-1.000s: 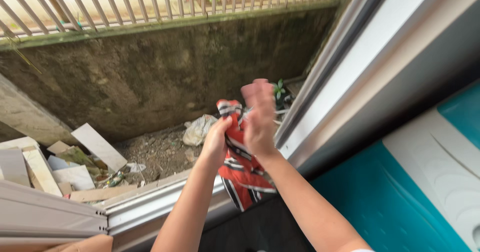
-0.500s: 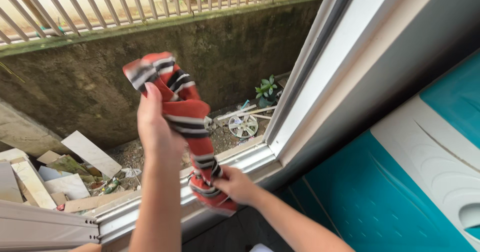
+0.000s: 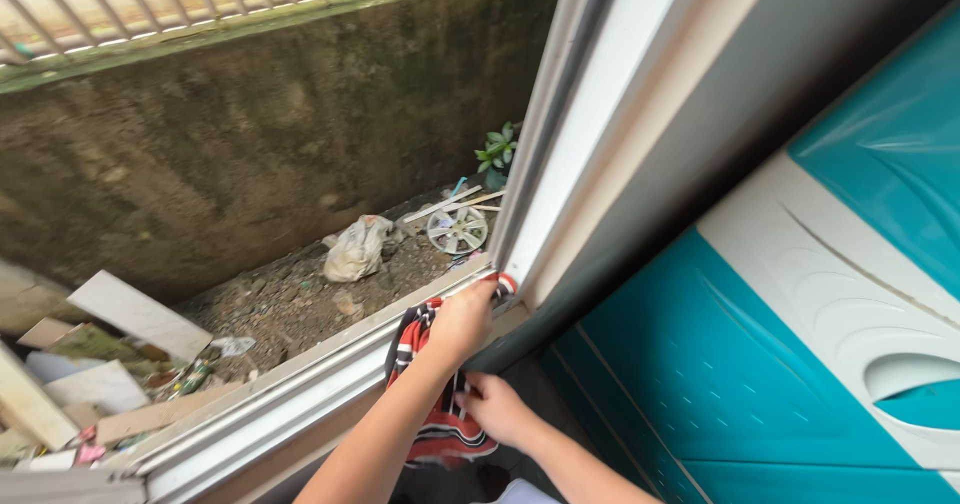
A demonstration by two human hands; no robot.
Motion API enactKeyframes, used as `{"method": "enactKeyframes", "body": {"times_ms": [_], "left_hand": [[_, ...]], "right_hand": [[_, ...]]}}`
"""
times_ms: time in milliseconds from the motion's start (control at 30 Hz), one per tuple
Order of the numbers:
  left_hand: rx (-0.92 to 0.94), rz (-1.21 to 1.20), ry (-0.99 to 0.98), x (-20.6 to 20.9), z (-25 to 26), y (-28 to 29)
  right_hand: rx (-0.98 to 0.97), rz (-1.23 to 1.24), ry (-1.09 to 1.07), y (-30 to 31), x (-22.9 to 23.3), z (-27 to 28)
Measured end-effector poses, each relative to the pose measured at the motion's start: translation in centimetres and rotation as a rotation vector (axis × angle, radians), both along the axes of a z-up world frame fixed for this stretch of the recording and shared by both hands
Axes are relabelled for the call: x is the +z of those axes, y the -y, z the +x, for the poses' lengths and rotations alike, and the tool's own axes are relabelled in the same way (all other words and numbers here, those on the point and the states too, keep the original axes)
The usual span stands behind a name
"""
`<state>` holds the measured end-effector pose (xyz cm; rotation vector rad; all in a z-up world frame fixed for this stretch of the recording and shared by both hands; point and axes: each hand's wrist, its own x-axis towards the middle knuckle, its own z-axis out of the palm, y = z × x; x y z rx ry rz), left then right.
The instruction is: The person attempts to repair a window track by cleaning it with a cloth and using a thin tool to clear debris or adjust the sliding mechanism.
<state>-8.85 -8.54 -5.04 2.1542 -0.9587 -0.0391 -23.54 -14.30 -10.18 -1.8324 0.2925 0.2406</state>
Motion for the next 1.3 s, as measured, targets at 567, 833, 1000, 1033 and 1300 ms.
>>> {"method": "enactKeyframes", "body": {"times_ms": [567,833,1000,1033,1300], "left_hand": [[-0.052,0.107,-0.025,1.5,-1.3,-0.6],[0.320,0.233,-0.171,6.0,0.4,-6.4],[0.406,0.232,-0.232,7.3,-1.3,-13.4],[0.423,0.335,-0.208,6.9,-1.8,-13.6],[0.441,0.327,0.169,3.3,-4.5,-10.4]], "right_hand": [[-0.032,0.022,-0.067,1.5,-0.3,-0.6],[-0.174,0.114,-0.180,1.8,3.9,-0.7],[-0.065,-0.009,0.077,2.2,5.3,-0.3],[-0.038,-0.016,0.070,2.2,5.4,-0.2],[-0.091,-0.006,0.002,3.3,2.8,-1.8]]}}
